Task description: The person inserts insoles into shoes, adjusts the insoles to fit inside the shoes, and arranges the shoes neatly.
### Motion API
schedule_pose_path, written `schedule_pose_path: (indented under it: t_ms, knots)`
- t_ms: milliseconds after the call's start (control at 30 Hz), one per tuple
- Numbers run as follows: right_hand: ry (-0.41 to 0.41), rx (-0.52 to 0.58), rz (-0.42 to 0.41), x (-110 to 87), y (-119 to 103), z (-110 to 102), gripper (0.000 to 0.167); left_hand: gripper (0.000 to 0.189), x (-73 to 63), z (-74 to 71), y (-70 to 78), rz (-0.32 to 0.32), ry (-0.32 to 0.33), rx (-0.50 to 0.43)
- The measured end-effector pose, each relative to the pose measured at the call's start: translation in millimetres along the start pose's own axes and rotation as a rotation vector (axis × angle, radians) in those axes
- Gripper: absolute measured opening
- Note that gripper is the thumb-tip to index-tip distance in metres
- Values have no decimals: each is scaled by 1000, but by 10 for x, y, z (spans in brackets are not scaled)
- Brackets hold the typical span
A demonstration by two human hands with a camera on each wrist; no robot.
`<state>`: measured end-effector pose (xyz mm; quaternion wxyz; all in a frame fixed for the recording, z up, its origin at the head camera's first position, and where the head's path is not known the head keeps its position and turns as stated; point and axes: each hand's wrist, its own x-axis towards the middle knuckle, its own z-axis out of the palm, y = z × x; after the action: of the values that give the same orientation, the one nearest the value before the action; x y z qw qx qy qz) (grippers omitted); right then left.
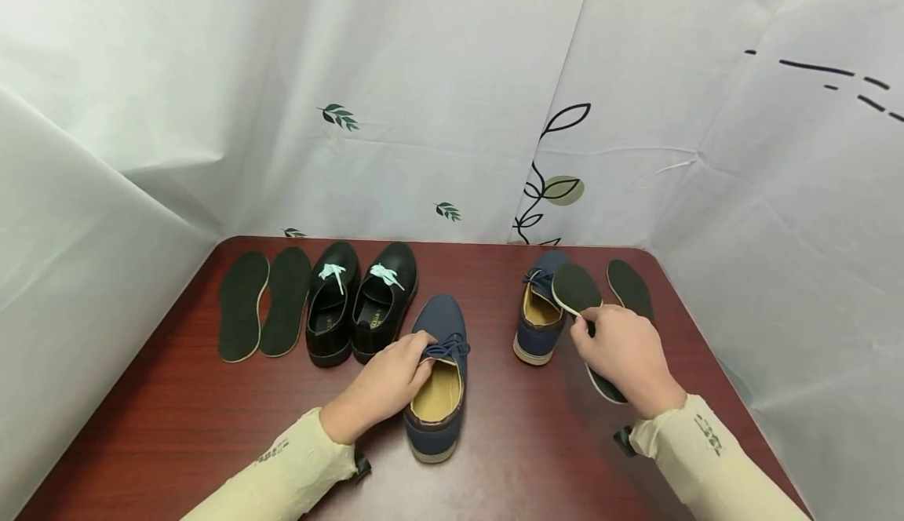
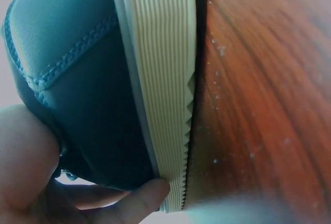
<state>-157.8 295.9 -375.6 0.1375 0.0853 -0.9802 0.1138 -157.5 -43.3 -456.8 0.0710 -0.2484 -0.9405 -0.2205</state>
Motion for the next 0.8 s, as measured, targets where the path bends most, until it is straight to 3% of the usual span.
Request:
schedule_pose_path:
  t_ms: [133, 367, 567, 800]
  knots:
    - [59, 0, -68, -43, -132, 11, 26, 10, 14, -5, -2, 33, 9, 36]
    - [149, 17, -201, -147, -371, 13, 14, 16, 35, -7, -16, 83, 24, 97]
    - [122, 39, -304, -233, -558, 22, 14, 20, 50, -6, -31, 113, 72, 161]
    - [55, 75, -391, -357, -812, 3, 16, 20, 57, -37, -52, 122, 39, 164]
